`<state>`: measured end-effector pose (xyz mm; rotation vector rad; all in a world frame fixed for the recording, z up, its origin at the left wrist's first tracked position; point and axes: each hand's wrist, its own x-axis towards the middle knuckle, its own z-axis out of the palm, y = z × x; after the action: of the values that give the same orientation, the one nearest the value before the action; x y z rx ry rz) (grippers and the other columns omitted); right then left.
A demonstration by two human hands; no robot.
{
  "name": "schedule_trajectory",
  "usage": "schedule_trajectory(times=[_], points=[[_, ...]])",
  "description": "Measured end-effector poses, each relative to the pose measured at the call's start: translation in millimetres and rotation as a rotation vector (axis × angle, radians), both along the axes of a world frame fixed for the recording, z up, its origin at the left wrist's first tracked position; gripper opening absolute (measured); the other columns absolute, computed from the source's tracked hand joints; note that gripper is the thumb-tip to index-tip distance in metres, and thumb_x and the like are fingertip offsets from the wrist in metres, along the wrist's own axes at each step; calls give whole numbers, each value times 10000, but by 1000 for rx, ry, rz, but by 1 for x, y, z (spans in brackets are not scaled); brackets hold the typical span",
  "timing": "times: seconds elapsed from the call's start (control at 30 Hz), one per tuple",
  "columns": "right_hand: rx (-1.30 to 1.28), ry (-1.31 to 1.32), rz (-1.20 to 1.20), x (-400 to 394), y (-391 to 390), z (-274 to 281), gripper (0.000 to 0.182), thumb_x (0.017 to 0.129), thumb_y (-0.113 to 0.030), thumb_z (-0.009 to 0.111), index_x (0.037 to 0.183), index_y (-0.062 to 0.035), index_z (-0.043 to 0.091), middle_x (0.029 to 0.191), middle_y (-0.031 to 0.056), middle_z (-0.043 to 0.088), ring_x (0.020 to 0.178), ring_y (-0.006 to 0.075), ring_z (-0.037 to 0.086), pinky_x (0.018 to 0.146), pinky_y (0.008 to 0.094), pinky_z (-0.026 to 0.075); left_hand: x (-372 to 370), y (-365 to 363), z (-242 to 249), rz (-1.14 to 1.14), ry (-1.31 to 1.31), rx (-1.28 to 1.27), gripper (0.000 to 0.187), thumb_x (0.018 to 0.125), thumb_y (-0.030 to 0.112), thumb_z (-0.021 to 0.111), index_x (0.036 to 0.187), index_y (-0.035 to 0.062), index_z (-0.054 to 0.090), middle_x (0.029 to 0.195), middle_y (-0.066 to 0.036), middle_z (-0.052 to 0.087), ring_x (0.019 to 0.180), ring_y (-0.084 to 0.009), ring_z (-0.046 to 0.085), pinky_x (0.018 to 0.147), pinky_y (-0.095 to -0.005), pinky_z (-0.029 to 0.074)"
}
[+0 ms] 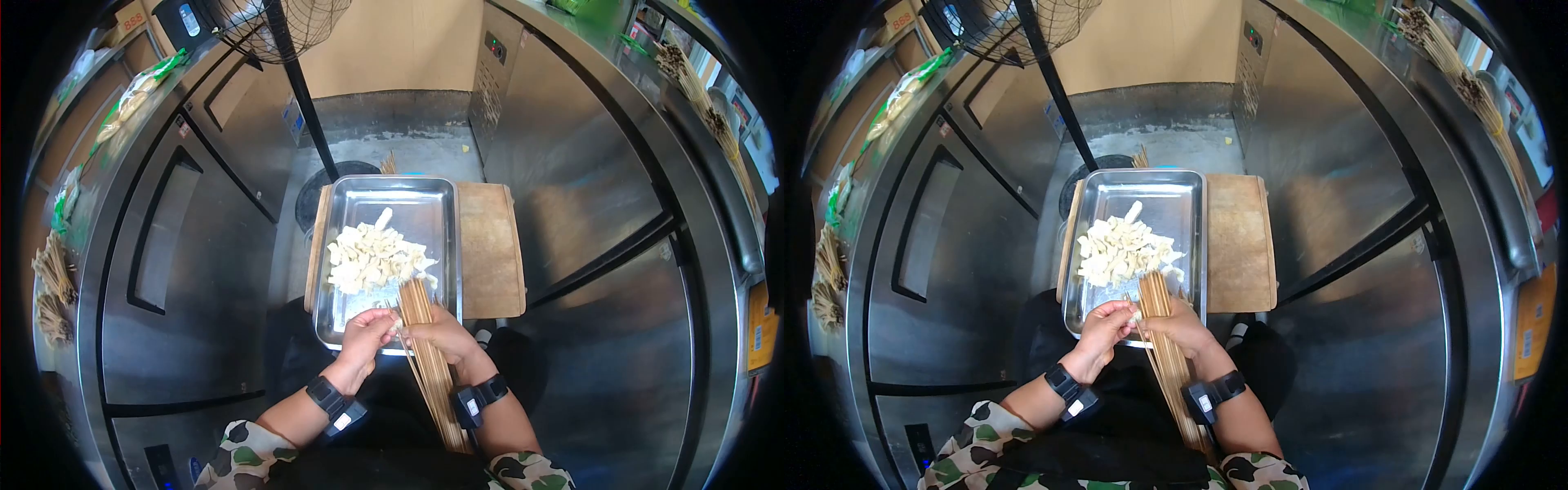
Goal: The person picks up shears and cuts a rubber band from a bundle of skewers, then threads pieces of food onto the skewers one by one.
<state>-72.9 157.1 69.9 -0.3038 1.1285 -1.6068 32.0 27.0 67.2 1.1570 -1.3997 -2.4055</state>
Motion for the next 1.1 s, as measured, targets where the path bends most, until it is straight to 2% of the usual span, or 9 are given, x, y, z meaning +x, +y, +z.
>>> schedule_trajectory(times=[0.2, 0.33, 0.43, 0.47, 0.57, 0.7, 0.9, 1.0, 1.1], points=[[-51, -193, -23, -5, 11, 18, 260, 795, -35, 627, 1032, 15, 535, 845, 98, 635, 730, 160, 634, 652, 271, 537, -11, 0, -23, -76, 8, 56, 90, 866, 115, 602, 931, 53, 608, 776, -2, 617, 642, -62, 568, 568, -163, 456], [-74, -296, -20, -4, 10, 23, 256, 798, -28, 622, 1035, 14, 534, 855, 111, 638, 754, 178, 645, 668, 284, 544, -15, -3, -31, -129, -32, -12, 132, 856, 96, 602, 979, 49, 600, 815, -12, 603, 640, -56, 514, 586, -175, 429], [-40, -238, -37, -2, 7, 12, 265, 789, -38, 634, 1032, 5, 537, 848, 103, 637, 740, 169, 639, 654, 285, 540, -8, -10, -28, -49, 30, -123, 141, 860, 78, 591, 994, 35, 589, 805, -21, 591, 642, -62, 520, 580, -177, 432], [-36, -231, -33, -2, 5, 8, 269, 784, -44, 641, 1030, -1, 540, 842, 97, 635, 730, 164, 635, 647, 282, 536, -8, -12, -24, 21, 64, -135, 139, 872, 90, 587, 1007, 55, 582, 749, -13, 576, 605, -59, 519, 523, -183, 440], [-17, -211, -21, 0, 2, 3, 282, 769, -60, 661, 1024, -19, 547, 825, 77, 629, 702, 149, 623, 622, 272, 525, -11, -15, -10, -3, 164, -241, 124, 863, 107, 611, 973, 58, 582, 761, -15, 585, 613, -61, 530, 534, -183, 447], [12, -192, 2, 0, 0, 1, 294, 752, -66, 674, 1019, -39, 553, 810, 57, 621, 687, 132, 610, 598, 259, 511, -18, -14, 8, -119, 88, -146, 122, 856, 144, 631, 909, 49, 576, 725, -20, 594, 607, -67, 550, 542, -179, 457], [14, -172, 4, 1, 2, 2, 301, 751, -56, 657, 1031, -46, 546, 801, 51, 617, 691, 129, 606, 581, 256, 503, -19, -25, 5, -114, 55, 123, 107, 843, 130, 642, 888, 54, 583, 709, -10, 593, 606, -73, 565, 555, -174, 476], [2, -171, 12, 1, 1, 1, 311, 752, -49, 647, 1044, -44, 539, 808, 53, 617, 692, 133, 607, 585, 261, 504, -18, -28, 5, -143, 64, 127, 127, 838, 119, 644, 902, 36, 573, 736, -29, 603, 608, -71, 561, 574, -167, 478], [7, -166, 12, 1, 2, 0, 319, 751, -44, 643, 1052, -42, 536, 817, 54, 618, 705, 134, 609, 600, 262, 505, -17, -25, 6, -134, 79, 123, 74, 850, 121, 626, 879, 62, 593, 731, -8, 603, 634, -61, 572, 563, -164, 476]])
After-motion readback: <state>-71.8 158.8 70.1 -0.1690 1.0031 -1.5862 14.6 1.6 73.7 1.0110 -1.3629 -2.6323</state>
